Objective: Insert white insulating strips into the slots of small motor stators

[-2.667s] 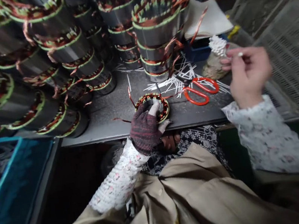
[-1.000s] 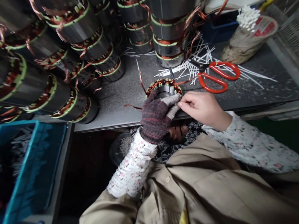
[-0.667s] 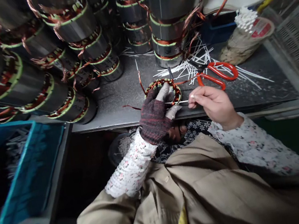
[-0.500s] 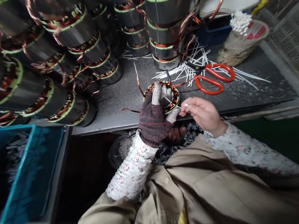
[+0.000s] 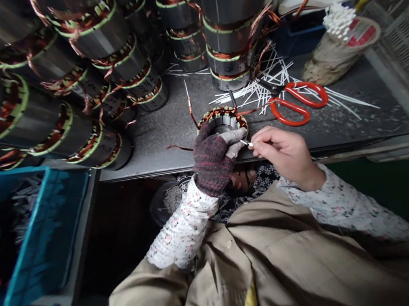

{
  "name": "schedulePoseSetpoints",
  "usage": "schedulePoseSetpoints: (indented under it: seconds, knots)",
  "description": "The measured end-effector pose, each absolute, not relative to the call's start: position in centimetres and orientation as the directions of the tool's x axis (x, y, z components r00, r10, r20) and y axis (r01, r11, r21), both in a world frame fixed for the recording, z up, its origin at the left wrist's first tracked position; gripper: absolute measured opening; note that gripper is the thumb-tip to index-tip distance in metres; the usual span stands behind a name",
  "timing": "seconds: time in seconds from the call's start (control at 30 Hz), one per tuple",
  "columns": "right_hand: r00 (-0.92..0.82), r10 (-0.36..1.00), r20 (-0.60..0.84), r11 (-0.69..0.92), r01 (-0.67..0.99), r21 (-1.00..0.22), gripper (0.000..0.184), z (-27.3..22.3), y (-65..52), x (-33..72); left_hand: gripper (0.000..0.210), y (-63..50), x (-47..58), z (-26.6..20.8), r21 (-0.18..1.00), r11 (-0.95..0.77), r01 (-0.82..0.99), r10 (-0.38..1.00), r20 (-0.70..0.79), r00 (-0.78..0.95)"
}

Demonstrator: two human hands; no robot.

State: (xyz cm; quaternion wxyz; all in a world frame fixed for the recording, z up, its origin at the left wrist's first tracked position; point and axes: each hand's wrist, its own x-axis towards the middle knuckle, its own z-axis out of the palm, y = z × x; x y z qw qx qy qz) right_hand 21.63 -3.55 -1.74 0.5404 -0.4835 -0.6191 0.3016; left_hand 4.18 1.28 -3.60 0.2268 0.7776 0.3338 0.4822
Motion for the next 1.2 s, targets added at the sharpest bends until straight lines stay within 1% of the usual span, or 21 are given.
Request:
schedulePoseSetpoints:
  seconds: [0.07,0.13,0.2,0.27,0.37,0.43,0.47,0.53,0.63,0.7,0.77,0.8,0.83,0.9,0.97,1.1,1.13,1.17,1.2]
  knots:
    - [0.056,0.927,0.370,0.330,0.345,-0.879,0.018,-2.1,-3.0,21.6,0.019,1.4,4.0,-3.7,0.661,-0.681,0.316,0.732,0.594,0.334]
    - [0.083,0.942,0.325,0.271,0.383,-0.883,0.018,-2.8,-2.3,21.7,0.021,1.7,3.8,-3.7,0.632,-0.706,0.321,0.708,0.602,0.371]
    - [0.096,0.954,0.285,0.230,0.379,-0.896,0.019,-3.3,-1.6,21.8,0.023,1.9,3.6,-3.6,0.589,-0.745,0.313,0.665,0.622,0.413]
    - [0.091,0.955,0.282,0.229,0.376,-0.898,0.021,-3.3,-1.3,21.9,0.021,2.0,3.3,-3.5,0.554,-0.777,0.298,0.627,0.643,0.439]
    - [0.011,0.955,0.298,0.258,0.467,-0.846,0.025,-2.2,-1.6,21.9,0.019,1.9,3.3,-3.3,0.531,-0.787,0.314,0.617,0.649,0.445]
    - [-0.074,0.956,0.283,0.277,0.540,-0.794,0.032,-1.0,-2.1,22.0,0.020,1.8,3.4,-3.1,0.490,-0.798,0.350,0.602,0.659,0.450]
    - [-0.120,0.955,0.273,0.293,0.543,-0.787,0.035,-0.3,-2.4,22.1,0.020,1.8,3.5,-3.0,0.465,-0.805,0.369,0.592,0.666,0.454]
    - [-0.166,0.951,0.261,0.309,0.469,-0.827,0.039,0.8,-2.9,22.5,0.018,1.6,3.7,-2.8,0.427,-0.806,0.409,0.586,0.672,0.454]
    - [-0.116,0.953,0.279,0.300,0.253,-0.920,0.037,1.8,-3.3,23.3,0.015,1.3,3.8,-2.8,0.430,-0.792,0.434,0.602,0.669,0.436]
    - [-0.138,0.962,0.234,0.246,0.077,-0.966,0.039,1.7,-3.4,23.6,0.025,1.1,3.5,-2.9,0.458,-0.782,0.423,0.618,0.662,0.424]
    - [-0.258,0.956,0.139,0.121,-0.083,-0.989,0.046,1.3,-3.7,23.7,0.039,1.1,3.3,-3.1,0.499,-0.762,0.412,0.645,0.642,0.415]
    - [-0.291,0.953,0.090,0.056,-0.122,-0.991,0.048,1.1,-3.9,23.8,0.046,1.0,3.2,-3.2,0.514,-0.750,0.417,0.660,0.630,0.410]
    - [-0.282,0.958,0.053,0.013,-0.141,-0.990,0.048,1.0,-4.2,23.9,0.052,1.0,3.2,-3.3,0.522,-0.740,0.425,0.671,0.619,0.407]
    - [-0.183,0.983,0.032,0.006,-0.145,-0.989,0.046,1.2,-4.4,24.2,0.061,0.7,3.6,-3.7,0.529,-0.721,0.447,0.689,0.613,0.386]
    - [-0.069,0.995,0.066,0.055,-0.161,-0.985,0.044,1.5,-3.7,24.0,0.064,0.2,4.4,-4.1,0.530,-0.703,0.475,0.703,0.616,0.355]
    - [0.051,0.984,0.169,0.177,-0.255,-0.951,0.035,1.4,0.0,22.1,0.062,-1.2,6.5,-5.0,0.566,-0.652,0.504,0.749,0.586,0.311]
    - [0.074,0.982,0.176,0.189,-0.229,-0.955,0.034,1.1,0.8,21.7,0.064,-1.5,6.8,-5.0,0.579,-0.643,0.500,0.758,0.574,0.311]
    - [0.096,0.975,0.202,0.216,-0.164,-0.963,0.033,0.6,1.3,21.3,0.066,-1.7,6.8,-4.8,0.585,-0.641,0.497,0.761,0.567,0.316]
    - [0.107,0.963,0.247,0.254,-0.056,-0.966,0.034,0.1,1.4,21.2,0.068,-1.8,6.6,-4.4,0.567,-0.655,0.500,0.749,0.574,0.331]
